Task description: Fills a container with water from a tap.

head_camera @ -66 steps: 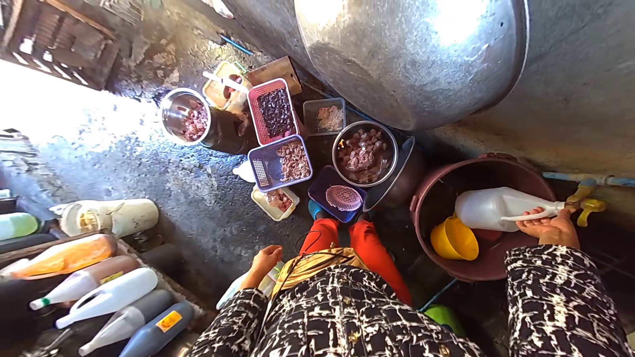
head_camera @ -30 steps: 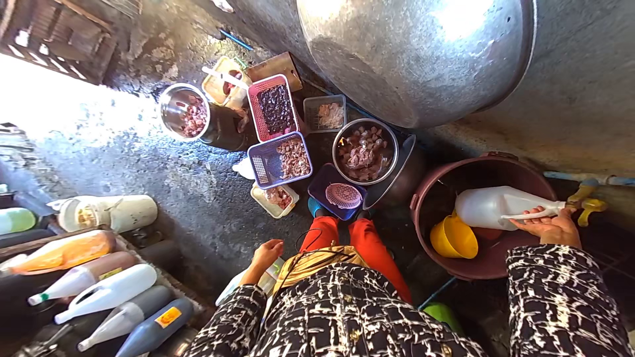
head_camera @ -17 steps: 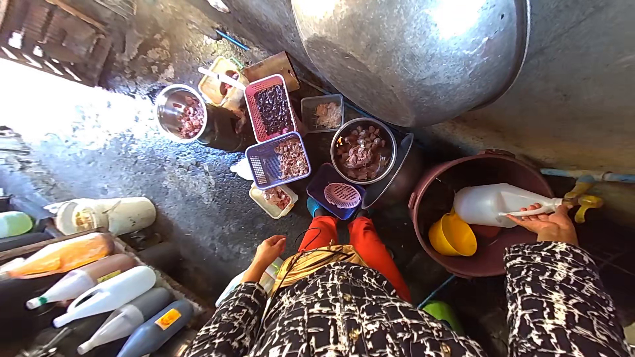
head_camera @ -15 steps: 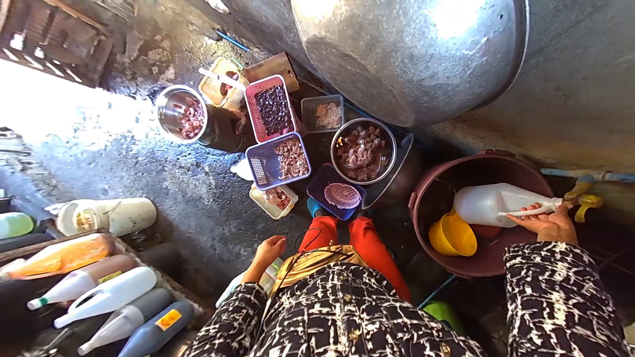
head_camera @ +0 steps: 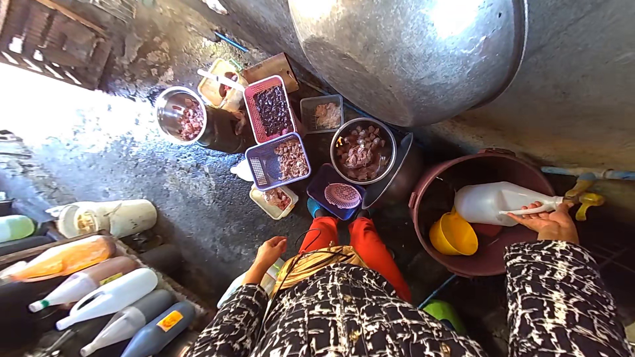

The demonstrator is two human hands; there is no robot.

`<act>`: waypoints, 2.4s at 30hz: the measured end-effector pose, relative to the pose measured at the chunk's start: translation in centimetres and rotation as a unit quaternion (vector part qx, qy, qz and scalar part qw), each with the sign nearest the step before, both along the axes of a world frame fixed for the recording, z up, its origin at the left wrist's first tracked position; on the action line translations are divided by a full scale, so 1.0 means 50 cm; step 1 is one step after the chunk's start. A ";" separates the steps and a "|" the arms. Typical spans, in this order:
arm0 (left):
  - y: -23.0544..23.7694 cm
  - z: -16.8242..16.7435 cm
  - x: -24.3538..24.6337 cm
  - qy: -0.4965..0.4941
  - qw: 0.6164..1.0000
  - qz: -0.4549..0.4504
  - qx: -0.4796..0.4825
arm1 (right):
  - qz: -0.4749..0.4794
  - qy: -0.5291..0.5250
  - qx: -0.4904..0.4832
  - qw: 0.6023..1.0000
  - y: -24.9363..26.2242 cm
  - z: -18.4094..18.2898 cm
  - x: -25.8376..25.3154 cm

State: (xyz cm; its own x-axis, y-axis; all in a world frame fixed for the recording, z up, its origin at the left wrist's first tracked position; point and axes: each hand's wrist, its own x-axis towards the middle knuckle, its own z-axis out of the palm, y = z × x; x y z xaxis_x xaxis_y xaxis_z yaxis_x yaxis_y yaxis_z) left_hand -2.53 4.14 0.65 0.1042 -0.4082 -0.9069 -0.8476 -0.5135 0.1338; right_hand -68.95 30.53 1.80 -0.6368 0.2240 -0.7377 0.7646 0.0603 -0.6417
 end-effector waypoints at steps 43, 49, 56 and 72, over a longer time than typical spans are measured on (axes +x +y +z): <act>-0.002 0.000 0.009 -0.006 1.000 -0.004 0.008 | 0.001 0.004 0.003 1.000 0.001 -0.008 -0.002; -0.001 0.001 0.005 -0.010 1.000 -0.003 0.008 | -0.014 0.013 -0.006 1.000 -0.001 -0.009 -0.001; 0.001 0.000 0.007 -0.008 1.000 0.006 0.011 | -0.019 0.004 -0.002 1.000 -0.008 -0.004 0.001; 0.007 -0.008 0.004 -0.010 1.000 0.013 0.009 | -0.039 0.014 -0.025 0.999 -0.008 -0.009 -0.001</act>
State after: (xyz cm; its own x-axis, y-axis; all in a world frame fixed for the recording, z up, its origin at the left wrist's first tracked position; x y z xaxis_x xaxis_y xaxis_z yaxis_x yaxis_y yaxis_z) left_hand -2.33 4.49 0.26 0.1329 -0.3893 -0.9115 -0.8369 -0.5368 0.1072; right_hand -69.01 30.14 1.37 -0.6388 0.2363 -0.7322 0.7481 -0.0317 -0.6629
